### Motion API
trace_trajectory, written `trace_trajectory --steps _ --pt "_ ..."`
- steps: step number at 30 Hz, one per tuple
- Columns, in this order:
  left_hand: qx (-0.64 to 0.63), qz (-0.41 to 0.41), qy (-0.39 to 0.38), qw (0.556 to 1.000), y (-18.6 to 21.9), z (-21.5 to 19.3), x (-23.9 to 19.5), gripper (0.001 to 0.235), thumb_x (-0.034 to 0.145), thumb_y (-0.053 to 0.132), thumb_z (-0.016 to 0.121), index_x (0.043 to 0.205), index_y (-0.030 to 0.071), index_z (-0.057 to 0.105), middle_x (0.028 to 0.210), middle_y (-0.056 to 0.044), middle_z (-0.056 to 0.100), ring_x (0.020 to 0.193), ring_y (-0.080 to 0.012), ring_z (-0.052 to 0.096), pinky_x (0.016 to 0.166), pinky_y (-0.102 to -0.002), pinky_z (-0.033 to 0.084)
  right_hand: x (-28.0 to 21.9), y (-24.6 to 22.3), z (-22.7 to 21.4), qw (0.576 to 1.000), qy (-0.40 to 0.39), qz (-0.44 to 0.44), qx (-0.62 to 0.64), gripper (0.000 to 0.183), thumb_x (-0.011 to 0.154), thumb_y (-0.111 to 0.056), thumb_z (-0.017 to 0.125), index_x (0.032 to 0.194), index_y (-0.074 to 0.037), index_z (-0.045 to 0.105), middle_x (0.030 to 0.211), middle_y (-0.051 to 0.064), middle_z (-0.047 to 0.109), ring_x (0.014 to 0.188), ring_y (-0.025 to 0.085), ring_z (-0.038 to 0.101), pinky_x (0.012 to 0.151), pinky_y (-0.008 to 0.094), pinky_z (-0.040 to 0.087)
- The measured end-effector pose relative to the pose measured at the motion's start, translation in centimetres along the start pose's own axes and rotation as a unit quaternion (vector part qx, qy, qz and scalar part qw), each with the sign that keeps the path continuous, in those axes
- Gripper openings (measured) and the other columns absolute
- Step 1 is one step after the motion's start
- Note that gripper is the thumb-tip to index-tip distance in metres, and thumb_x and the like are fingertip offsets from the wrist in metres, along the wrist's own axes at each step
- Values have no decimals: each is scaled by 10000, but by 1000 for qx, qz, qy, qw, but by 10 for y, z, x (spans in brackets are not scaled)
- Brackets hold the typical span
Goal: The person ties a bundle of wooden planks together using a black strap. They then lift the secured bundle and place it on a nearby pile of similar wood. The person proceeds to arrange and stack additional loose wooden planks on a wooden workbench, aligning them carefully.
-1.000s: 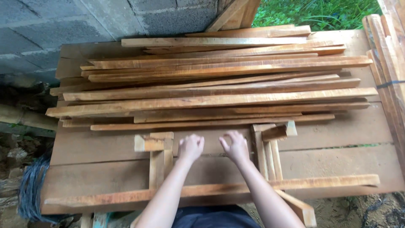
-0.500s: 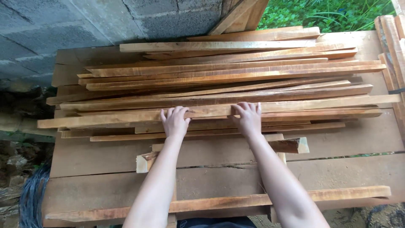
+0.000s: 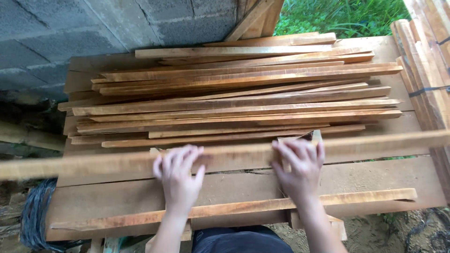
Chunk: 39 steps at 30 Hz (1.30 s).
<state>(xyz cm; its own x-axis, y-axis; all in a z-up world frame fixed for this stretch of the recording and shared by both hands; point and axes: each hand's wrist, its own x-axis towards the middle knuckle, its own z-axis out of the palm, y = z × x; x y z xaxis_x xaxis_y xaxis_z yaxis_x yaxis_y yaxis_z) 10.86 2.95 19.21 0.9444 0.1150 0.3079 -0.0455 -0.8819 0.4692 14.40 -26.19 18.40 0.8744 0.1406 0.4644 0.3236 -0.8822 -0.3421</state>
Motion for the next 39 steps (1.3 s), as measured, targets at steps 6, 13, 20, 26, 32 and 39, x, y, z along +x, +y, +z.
trace_trajectory --steps 6,13,20,26,32,39 --pt "45 -97 -141 984 -30 68 -81 472 731 271 864 1180 239 719 1242 20 658 1258 -208 498 1173 -537 171 -83 21 47 989 -144 35 -22 522 695 -375 862 1175 -211 735 1163 2 677 1185 223 565 1190 521 250" --pt "33 -186 -214 958 -79 168 -102 412 792 206 817 1188 201 705 1319 18 622 1399 -232 411 1235 -545 117 -120 56 152 961 -264 71 -40 478 771 -390 823 1195 -209 695 1225 -3 660 1254 242 534 1191 594 238" --pt "42 -164 -220 961 -105 207 -87 432 856 215 782 1273 197 673 1374 9 604 1445 -245 390 1269 -485 155 -94 57 178 949 -304 69 -43 517 795 -406 786 1254 -205 663 1308 -17 631 1328 241 496 1197 587 229" --pt "51 -133 -258 956 -105 203 -83 525 898 398 720 1355 169 600 1412 -16 555 1438 -255 355 1234 -506 134 -85 45 184 938 -346 30 -5 550 895 -569 645 1314 -214 663 1302 16 644 1307 261 521 1169 592 222" --pt "43 -138 -274 951 -109 201 -110 412 956 390 637 1319 195 633 1396 5 571 1427 -237 372 1225 -510 142 -124 53 183 940 -341 12 7 471 953 -529 590 1268 -193 689 1227 19 677 1184 244 587 1122 492 331" --pt "32 -96 -231 968 -100 177 -167 342 950 314 613 1266 201 678 1313 11 630 1351 -236 457 1187 -507 223 -163 36 138 946 -322 -2 47 405 944 -445 613 1236 -178 700 1171 21 692 1097 251 605 1004 439 397"
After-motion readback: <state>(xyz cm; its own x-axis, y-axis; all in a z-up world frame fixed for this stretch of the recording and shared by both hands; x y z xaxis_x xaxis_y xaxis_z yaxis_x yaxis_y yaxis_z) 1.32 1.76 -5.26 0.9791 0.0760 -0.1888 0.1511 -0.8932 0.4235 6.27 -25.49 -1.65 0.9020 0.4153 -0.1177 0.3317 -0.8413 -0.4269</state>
